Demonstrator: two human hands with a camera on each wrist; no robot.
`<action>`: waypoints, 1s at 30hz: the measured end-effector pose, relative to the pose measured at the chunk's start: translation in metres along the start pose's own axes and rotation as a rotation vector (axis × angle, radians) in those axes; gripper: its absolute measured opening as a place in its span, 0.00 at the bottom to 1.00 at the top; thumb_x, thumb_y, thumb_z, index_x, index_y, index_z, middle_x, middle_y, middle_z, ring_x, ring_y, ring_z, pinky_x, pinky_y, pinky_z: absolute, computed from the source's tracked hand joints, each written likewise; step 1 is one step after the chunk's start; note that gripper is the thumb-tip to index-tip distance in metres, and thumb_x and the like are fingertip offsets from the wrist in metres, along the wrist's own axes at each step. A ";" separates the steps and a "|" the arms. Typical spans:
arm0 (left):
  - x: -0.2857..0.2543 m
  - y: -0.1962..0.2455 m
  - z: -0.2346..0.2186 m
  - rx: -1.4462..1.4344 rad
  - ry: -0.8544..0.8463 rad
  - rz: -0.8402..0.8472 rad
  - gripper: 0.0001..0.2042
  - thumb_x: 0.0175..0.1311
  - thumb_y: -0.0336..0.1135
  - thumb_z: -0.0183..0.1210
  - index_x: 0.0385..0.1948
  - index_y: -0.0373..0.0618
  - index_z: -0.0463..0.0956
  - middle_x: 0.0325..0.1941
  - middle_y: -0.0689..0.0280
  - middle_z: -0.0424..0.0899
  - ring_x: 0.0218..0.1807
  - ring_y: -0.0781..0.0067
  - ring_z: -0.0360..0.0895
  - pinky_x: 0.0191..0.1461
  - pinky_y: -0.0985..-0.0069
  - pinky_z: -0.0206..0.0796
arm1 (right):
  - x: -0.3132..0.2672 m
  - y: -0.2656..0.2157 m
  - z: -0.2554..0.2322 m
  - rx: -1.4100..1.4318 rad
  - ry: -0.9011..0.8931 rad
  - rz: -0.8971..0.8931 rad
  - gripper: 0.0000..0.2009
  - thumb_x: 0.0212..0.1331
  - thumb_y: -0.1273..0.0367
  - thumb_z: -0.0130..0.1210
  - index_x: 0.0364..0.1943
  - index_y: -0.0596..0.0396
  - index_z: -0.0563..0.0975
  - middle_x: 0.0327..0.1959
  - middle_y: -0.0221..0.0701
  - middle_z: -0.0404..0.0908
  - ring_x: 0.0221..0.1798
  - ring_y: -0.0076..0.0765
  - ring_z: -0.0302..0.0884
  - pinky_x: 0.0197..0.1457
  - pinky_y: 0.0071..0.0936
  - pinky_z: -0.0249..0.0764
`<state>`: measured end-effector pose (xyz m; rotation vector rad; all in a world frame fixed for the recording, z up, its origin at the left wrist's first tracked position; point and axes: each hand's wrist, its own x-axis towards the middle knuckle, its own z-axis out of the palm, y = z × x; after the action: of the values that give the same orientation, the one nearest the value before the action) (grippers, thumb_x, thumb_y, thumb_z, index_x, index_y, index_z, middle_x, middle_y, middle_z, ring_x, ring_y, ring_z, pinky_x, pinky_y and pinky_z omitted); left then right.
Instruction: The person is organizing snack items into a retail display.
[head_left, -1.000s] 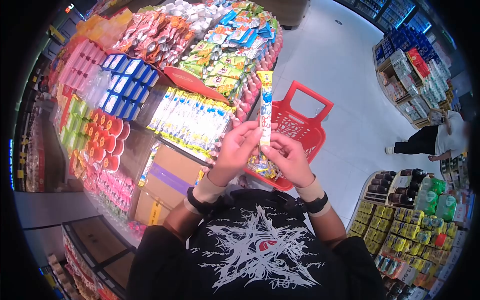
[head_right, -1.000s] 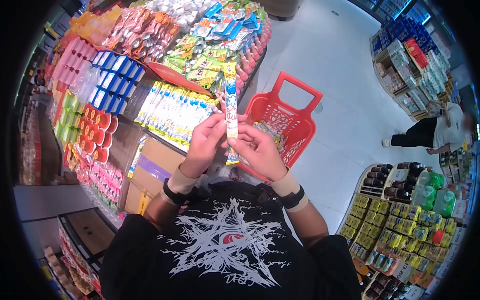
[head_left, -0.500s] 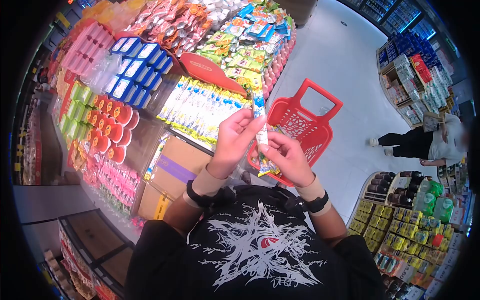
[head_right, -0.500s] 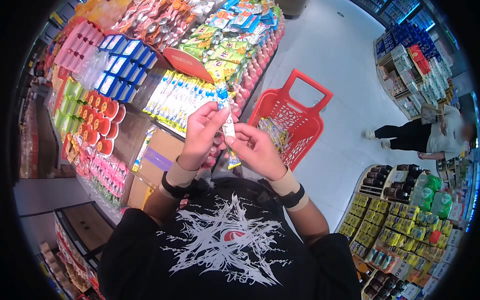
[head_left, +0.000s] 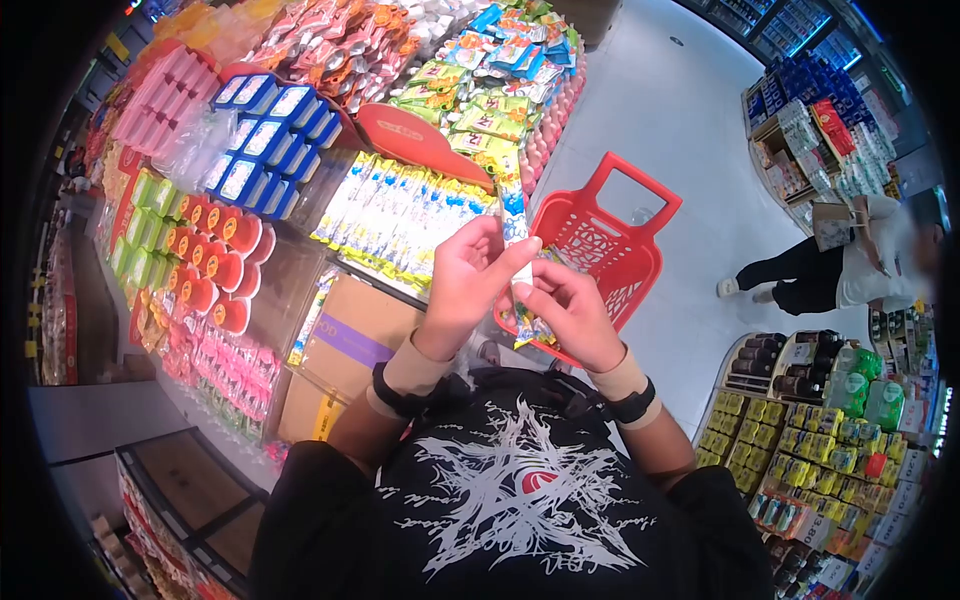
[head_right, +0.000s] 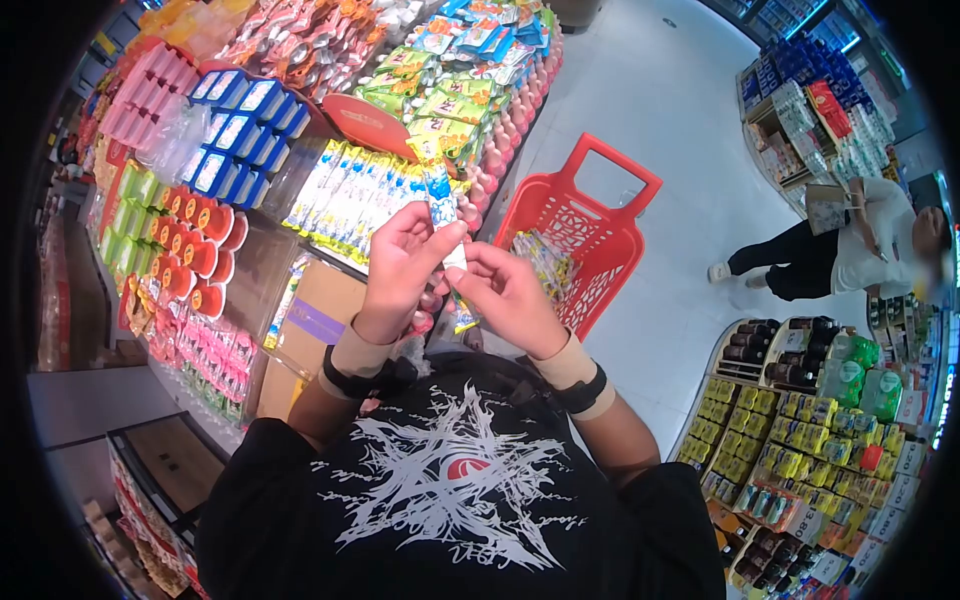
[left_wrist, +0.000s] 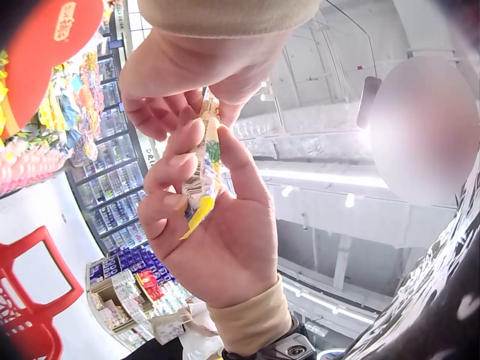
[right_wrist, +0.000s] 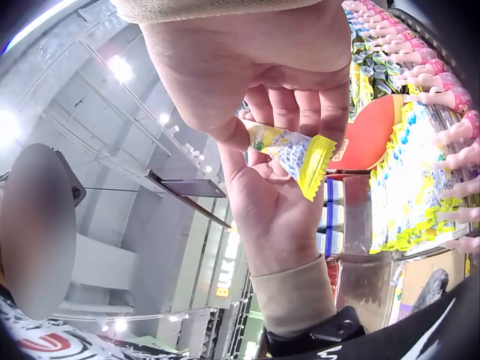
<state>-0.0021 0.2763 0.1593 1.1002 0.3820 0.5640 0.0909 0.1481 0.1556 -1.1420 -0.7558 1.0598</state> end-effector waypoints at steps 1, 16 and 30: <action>0.000 0.000 -0.001 -0.015 -0.002 0.002 0.08 0.64 0.29 0.65 0.33 0.37 0.73 0.24 0.73 0.73 0.19 0.90 0.68 0.18 0.87 0.57 | 0.001 0.000 0.000 0.005 -0.006 0.003 0.11 0.70 0.73 0.52 0.51 0.66 0.75 0.39 0.31 0.83 0.39 0.20 0.79 0.42 0.20 0.76; 0.002 0.003 -0.004 -0.005 0.001 0.003 0.07 0.64 0.28 0.64 0.32 0.38 0.75 0.26 0.74 0.74 0.26 0.92 0.68 0.24 0.87 0.57 | 0.004 0.002 -0.001 0.009 -0.012 0.032 0.10 0.69 0.74 0.50 0.49 0.65 0.76 0.39 0.30 0.82 0.39 0.20 0.79 0.42 0.20 0.75; 0.001 0.012 -0.004 -0.035 -0.038 -0.122 0.10 0.69 0.30 0.60 0.45 0.33 0.78 0.38 0.67 0.83 0.38 0.90 0.75 0.33 0.88 0.66 | 0.002 0.002 -0.009 -0.016 0.030 0.091 0.12 0.69 0.73 0.51 0.52 0.63 0.75 0.39 0.27 0.81 0.40 0.14 0.74 0.43 0.15 0.71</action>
<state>-0.0061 0.2841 0.1683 1.0447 0.4017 0.4394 0.0995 0.1473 0.1511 -1.2129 -0.6947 1.1118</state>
